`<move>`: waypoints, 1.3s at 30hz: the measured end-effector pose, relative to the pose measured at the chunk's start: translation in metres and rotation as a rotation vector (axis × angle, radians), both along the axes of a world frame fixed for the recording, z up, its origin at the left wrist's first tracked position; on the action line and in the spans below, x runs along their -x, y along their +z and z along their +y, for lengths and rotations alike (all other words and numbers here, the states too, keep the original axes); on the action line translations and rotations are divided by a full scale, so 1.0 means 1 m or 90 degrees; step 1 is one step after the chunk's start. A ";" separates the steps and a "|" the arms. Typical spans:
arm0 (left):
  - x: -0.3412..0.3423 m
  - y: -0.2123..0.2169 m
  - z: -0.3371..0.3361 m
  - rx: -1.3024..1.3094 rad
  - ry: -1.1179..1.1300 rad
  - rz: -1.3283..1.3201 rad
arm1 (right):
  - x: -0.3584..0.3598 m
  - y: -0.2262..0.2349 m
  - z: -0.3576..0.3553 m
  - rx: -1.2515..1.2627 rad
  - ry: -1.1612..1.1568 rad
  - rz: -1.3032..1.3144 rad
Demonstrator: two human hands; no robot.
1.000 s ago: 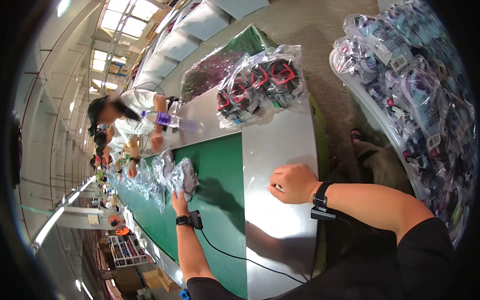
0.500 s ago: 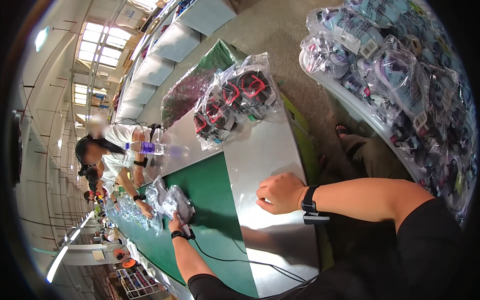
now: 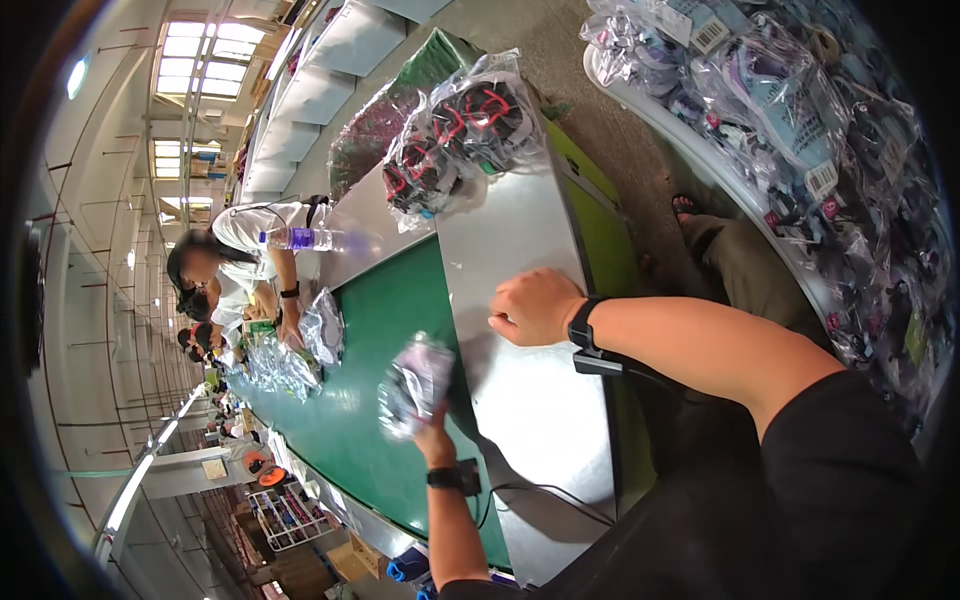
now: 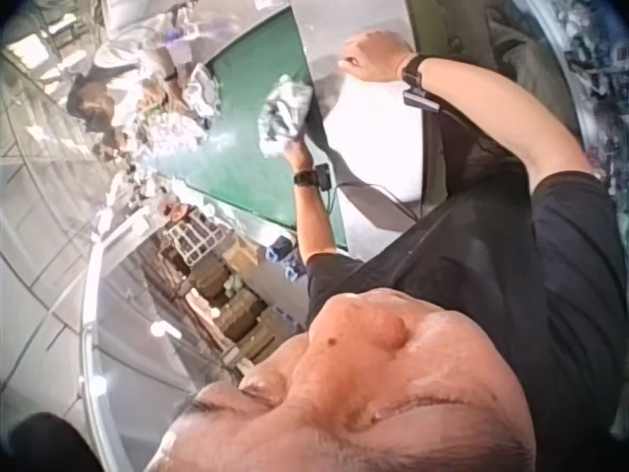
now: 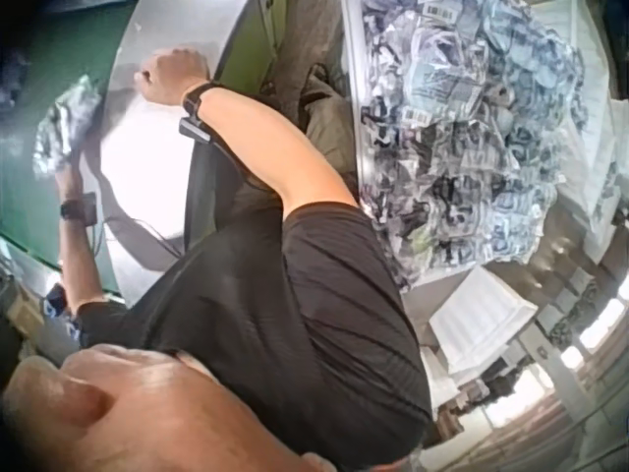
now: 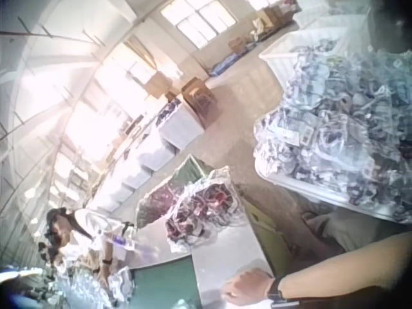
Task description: The person repeatedly picks up packaged footwear from a green conveyor belt and places them into a large white plastic bin. The person handles the items one at a time, moving them from the belt to the bin in a repetitive cycle.
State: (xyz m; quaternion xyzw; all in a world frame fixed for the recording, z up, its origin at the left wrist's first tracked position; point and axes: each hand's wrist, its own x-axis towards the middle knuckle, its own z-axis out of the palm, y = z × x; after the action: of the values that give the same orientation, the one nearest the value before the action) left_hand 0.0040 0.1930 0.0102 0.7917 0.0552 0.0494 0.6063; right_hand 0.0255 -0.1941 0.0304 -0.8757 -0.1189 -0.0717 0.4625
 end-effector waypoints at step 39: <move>0.167 0.140 -0.265 0.232 -0.515 0.183 | 0.177 0.124 -0.184 -0.100 0.361 0.121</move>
State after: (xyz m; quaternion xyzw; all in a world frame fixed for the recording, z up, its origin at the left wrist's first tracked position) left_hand -0.1634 -0.0718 0.1501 0.6288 -0.1670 -0.3116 0.6925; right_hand -0.1512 -0.3777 0.1539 -0.7720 -0.3088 0.1332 0.5393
